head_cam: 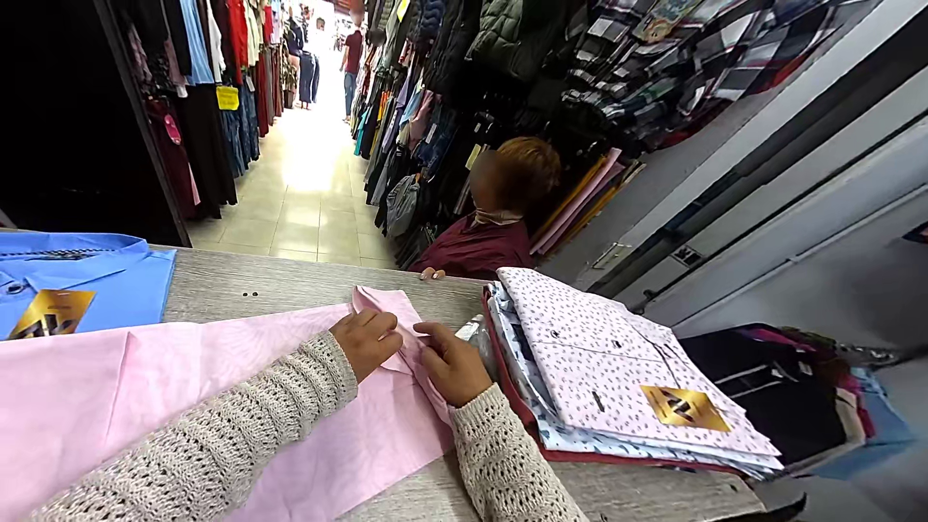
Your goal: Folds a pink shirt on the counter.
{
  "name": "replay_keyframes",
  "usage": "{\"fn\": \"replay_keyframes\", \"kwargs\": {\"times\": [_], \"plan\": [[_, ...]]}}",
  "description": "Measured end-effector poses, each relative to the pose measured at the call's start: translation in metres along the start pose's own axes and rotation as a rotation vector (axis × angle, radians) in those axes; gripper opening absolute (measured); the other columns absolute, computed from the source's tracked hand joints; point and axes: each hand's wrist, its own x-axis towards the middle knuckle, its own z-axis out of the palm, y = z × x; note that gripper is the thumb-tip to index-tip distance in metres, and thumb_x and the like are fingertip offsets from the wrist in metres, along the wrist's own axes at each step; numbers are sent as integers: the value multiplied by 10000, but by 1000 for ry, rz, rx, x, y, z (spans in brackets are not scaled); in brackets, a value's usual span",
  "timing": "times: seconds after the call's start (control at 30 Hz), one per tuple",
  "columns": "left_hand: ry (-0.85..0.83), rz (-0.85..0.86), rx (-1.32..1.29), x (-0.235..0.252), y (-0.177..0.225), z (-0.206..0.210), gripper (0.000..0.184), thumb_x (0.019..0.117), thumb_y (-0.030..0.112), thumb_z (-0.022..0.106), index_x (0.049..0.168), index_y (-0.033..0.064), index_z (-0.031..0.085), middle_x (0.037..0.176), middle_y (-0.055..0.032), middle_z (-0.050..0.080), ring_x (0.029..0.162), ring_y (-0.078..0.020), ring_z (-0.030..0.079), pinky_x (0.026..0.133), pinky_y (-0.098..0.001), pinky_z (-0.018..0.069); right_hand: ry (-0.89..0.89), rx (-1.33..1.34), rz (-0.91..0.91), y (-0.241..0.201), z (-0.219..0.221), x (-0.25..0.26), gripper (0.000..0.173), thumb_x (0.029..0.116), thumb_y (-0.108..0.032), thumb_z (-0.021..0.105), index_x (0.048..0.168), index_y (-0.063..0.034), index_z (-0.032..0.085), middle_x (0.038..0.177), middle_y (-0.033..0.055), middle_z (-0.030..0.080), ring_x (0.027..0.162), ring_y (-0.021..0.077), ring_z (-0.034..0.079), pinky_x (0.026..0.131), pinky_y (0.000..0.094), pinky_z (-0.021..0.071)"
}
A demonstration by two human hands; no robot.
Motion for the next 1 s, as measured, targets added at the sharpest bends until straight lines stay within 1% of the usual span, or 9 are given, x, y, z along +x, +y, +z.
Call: {"fn": "replay_keyframes", "kwargs": {"times": [0.07,0.13,0.37,0.5,0.6,0.7,0.8,0.93,1.0], "plan": [[-20,64,-37,-1,-2,1,115,919,-26,635,936,-26,749,1080,-204,708,1027,-379,694,826,-530,574,-5,-41,-67,-2,6,-1,412,939,-204,667,1269,44,647,1018,150,745,852,229,712,814,431,580],[59,200,-19,-3,-7,7,94,888,-8,667,825,-27,735,961,-184,731,934,-352,724,760,-498,593,33,-92,-134,-6,9,-3,299,924,-163,655,1138,29,738,929,171,746,811,268,713,785,467,574],[233,299,101,-8,-13,38,264,973,196,599,799,43,726,835,-111,752,757,-261,743,652,-442,593,282,46,26,1,-13,-3,205,1003,-180,580,939,-60,732,642,-5,614,573,80,557,579,334,478],[-346,4,-76,-4,25,3,309,1051,92,454,1046,-115,683,1132,-284,711,1019,-459,712,839,-602,547,283,43,-28,0,-8,-5,198,991,-171,588,928,-56,737,642,-13,624,566,52,556,572,292,474],[-613,-65,-106,7,30,-13,327,1066,47,382,1183,-145,619,1287,-322,628,1211,-485,615,988,-622,469,251,-22,-118,1,-3,-5,232,981,-182,578,978,-39,761,694,39,679,606,101,612,603,333,514],[-520,19,-88,1,24,-6,325,1053,120,464,1074,-133,667,1144,-310,689,1113,-472,672,928,-610,515,107,-86,-205,2,3,-5,290,985,-209,562,1047,-22,775,832,111,746,752,215,709,726,437,572],[-558,82,-169,4,16,-18,326,1024,151,505,999,-129,671,1022,-311,692,1020,-482,684,860,-639,515,-86,-80,-257,-6,2,-8,370,1038,-233,502,1113,15,766,1137,162,753,1107,309,703,1025,503,485],[-87,-55,-116,-1,-9,-18,208,928,97,616,815,-48,711,794,-191,704,789,-352,725,710,-553,582,-110,-67,-268,-6,1,-9,433,1070,-221,404,1175,27,743,1231,177,721,1187,320,670,1081,479,445],[21,-270,-86,3,-30,-22,205,938,103,634,901,-88,699,887,-242,697,873,-401,711,789,-579,568,-59,-68,-312,0,3,-9,403,1054,-194,430,1123,31,757,1178,172,741,1140,312,695,1038,487,484]]}}
